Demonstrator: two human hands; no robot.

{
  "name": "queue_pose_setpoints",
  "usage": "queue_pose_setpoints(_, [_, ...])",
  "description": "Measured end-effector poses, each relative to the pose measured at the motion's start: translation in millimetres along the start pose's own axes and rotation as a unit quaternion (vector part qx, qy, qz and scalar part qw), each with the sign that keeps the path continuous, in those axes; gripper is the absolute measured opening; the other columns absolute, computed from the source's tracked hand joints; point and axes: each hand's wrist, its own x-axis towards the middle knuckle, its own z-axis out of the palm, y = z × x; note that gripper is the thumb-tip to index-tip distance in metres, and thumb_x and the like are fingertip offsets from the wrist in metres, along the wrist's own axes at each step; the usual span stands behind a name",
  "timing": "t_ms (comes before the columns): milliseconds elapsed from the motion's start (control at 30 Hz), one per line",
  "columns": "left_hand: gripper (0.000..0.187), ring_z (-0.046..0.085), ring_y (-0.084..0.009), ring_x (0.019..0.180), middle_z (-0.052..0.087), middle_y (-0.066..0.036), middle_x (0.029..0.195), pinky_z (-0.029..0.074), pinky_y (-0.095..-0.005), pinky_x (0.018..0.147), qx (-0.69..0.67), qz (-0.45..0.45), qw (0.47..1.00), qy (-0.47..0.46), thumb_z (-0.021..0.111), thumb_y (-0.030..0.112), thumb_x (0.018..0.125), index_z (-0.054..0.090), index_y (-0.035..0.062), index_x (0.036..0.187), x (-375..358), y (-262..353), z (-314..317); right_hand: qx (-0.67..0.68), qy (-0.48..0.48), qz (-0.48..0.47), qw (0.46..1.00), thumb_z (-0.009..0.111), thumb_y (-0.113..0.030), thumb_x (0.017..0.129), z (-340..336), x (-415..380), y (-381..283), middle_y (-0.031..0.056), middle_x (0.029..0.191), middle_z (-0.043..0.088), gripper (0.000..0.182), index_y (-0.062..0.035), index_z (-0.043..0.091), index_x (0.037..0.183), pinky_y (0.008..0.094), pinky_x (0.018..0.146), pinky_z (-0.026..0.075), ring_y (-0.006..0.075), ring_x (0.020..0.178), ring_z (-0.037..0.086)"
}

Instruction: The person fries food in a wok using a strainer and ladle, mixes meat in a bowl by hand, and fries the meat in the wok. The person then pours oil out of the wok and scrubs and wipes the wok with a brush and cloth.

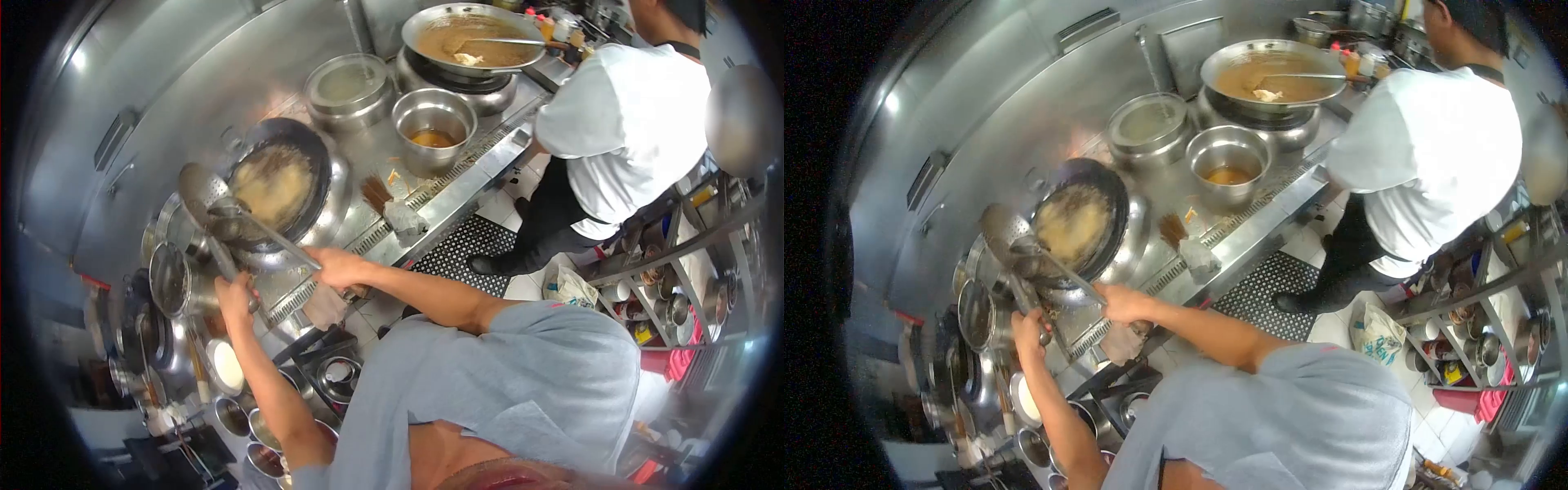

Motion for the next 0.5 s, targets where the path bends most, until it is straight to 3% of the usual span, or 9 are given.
queue_pose_setpoints(67, [0.029, 0.053, -0.0181, 0.054, 0.053, -0.011, 0.072, 0.043, -0.0309, 0.046, -0.002, 0.030, 1.000, 0.002, 0.059, 0.009, 0.074, 0.046, -0.0028, 0.096, 18.4, -22.9, -4.4, -0.034, 0.004, 0.048, 0.998, 0.053, -0.010, 0.081, 1.0, 5.2, 5.7, 0.0173, 0.082, 0.065, 0.057, -0.0075, 0.040, 0.136, 0.0358, 0.048, 0.049, 0.0218, 0.046, 0.057])
queue_pose_setpoints(133, [0.031, 0.054, -0.0185, 0.058, 0.054, -0.011, 0.073, 0.043, -0.0317, 0.049, 0.040, 0.018, 0.999, 0.031, 0.059, 0.012, 0.073, 0.046, -0.0047, 0.096, 0.0, -3.4, -0.8, -0.059, 0.010, 0.054, 0.997, 0.055, -0.012, 0.082, 1.4, 6.4, 4.2, 0.0168, 0.087, 0.065, 0.060, -0.0085, 0.037, 0.139, 0.0347, 0.048, 0.049, 0.0202, 0.046, 0.056])
queue_pose_setpoints(200, [0.029, 0.052, -0.0164, 0.055, 0.053, -0.010, 0.074, 0.042, -0.0318, 0.044, 0.011, 0.037, 0.999, 0.026, 0.061, 0.009, 0.078, 0.045, -0.0056, 0.097, 7.3, -9.2, -1.5, -0.031, 0.008, 0.066, 0.997, 0.055, -0.013, 0.082, -0.2, 5.6, 1.5, 0.0147, 0.087, 0.065, 0.064, -0.0071, 0.033, 0.142, 0.0340, 0.047, 0.048, 0.0186, 0.045, 0.055])
queue_pose_setpoints(267, [0.027, 0.049, -0.0171, 0.048, 0.050, -0.010, 0.068, 0.040, -0.0328, 0.042, 0.052, 0.030, 0.998, -0.024, 0.059, 0.005, 0.076, 0.044, -0.0077, 0.094, 9.4, 0.2, -8.0, -0.030, 0.036, 0.045, 0.998, 0.056, -0.013, 0.082, -1.5, 9.4, 5.8, 0.0117, 0.082, 0.065, 0.067, -0.0038, 0.030, 0.144, 0.0323, 0.045, 0.046, 0.0162, 0.045, 0.053])
queue_pose_setpoints(333, [0.028, 0.050, -0.0172, 0.048, 0.051, -0.011, 0.069, 0.040, -0.0327, 0.042, 0.042, 0.031, 0.998, 0.033, 0.059, 0.005, 0.075, 0.044, -0.0084, 0.095, 3.4, 6.0, -7.1, 0.004, 0.052, 0.057, 0.997, 0.056, -0.014, 0.082, -13.1, 4.5, -12.3, 0.0110, 0.078, 0.062, 0.067, -0.0004, 0.031, 0.143, 0.0307, 0.043, 0.045, 0.0148, 0.043, 0.051])
queue_pose_setpoints(500, [0.030, 0.052, -0.0183, 0.049, 0.053, -0.013, 0.070, 0.041, -0.0336, 0.044, 0.065, 0.028, 0.996, 0.061, 0.057, 0.005, 0.075, 0.044, -0.0113, 0.096, 15.9, 6.3, -14.3, 0.035, 0.110, 0.036, 0.993, 0.051, -0.010, 0.079, -51.5, 26.1, -12.3, 0.0101, 0.071, 0.057, 0.057, 0.0037, 0.041, 0.133, 0.0309, 0.041, 0.043, 0.0144, 0.042, 0.050])
